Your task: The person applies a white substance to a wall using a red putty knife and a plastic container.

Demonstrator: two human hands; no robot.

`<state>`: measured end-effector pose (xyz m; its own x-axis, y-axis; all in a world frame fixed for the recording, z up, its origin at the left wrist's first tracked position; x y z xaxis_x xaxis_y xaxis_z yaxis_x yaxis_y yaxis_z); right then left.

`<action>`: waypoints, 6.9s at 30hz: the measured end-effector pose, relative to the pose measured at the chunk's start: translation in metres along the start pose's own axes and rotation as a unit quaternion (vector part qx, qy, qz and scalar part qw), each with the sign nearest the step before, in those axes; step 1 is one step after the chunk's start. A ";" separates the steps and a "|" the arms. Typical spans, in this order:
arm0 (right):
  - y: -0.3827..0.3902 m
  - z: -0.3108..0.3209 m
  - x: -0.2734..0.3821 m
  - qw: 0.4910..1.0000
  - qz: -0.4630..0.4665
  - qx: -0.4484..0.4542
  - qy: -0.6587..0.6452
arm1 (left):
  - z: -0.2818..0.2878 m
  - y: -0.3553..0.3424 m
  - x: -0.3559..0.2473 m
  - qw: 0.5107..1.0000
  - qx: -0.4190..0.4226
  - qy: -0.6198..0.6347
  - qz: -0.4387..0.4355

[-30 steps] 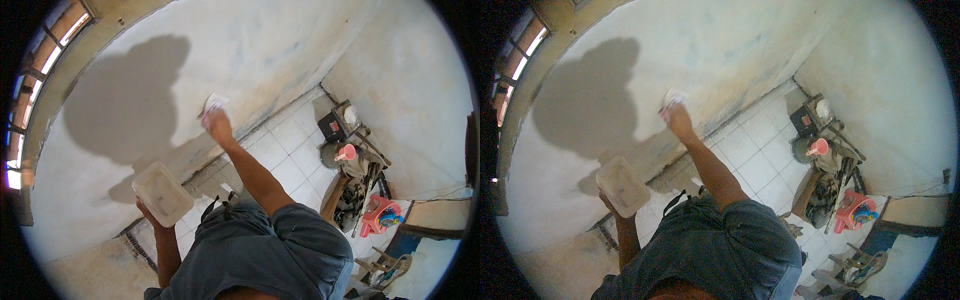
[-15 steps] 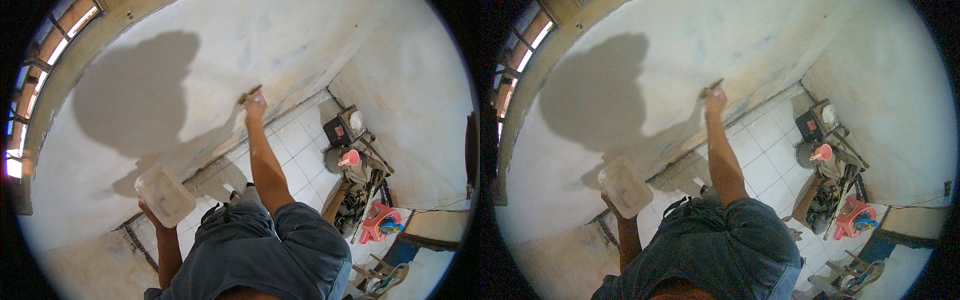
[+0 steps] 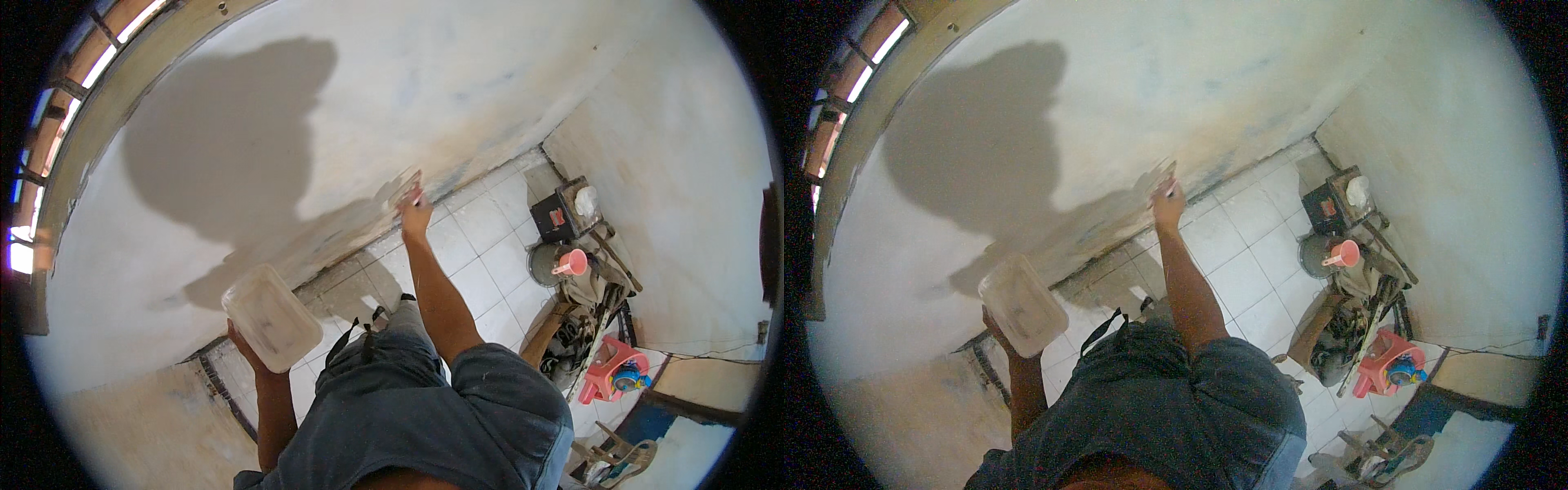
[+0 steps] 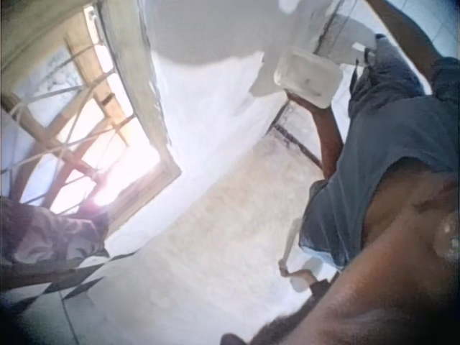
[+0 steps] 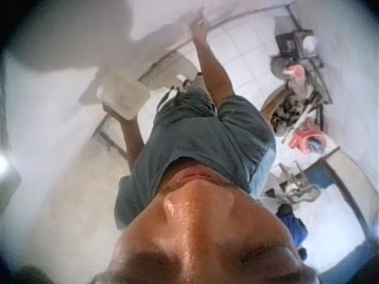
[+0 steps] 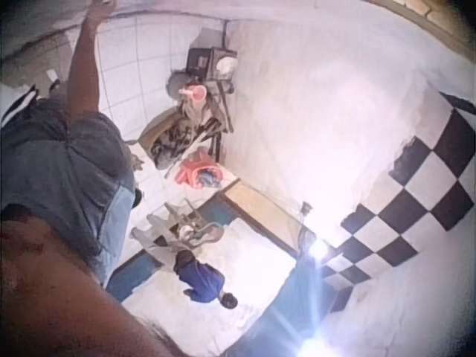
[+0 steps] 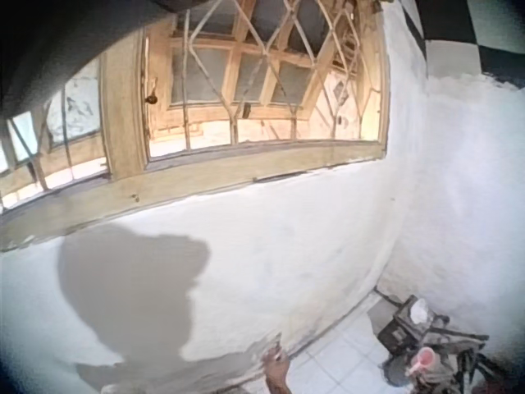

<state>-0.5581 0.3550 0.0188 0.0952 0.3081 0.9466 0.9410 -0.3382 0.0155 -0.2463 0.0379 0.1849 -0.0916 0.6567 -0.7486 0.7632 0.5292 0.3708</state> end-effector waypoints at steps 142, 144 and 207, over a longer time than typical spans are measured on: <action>0.098 -0.126 0.388 0.712 0.552 0.300 0.314 | -0.131 0.017 0.039 0.946 0.246 0.199 0.070; 0.102 -0.138 0.416 0.713 0.618 0.197 0.266 | -0.136 0.017 0.041 0.944 0.259 0.193 0.060; 0.137 -0.055 0.271 0.969 -0.052 0.241 -0.007 | -0.187 0.003 0.053 0.935 0.309 0.150 0.093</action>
<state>-0.4215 0.3436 0.2951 -0.0077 0.3320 0.9432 0.9879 0.1485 -0.0442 -0.3682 0.1749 0.2493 -0.0241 0.8766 -0.4806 0.9990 0.0395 0.0221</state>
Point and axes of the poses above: each hand's wrist, its own y-axis away from the middle knuckle, its own z-axis out of the back of the hand, x = y × z, the point moved 9 cm from there along -y, towards the middle knuckle, and after that the axes turned 9 degrees about -y, right-handed, at the moved point
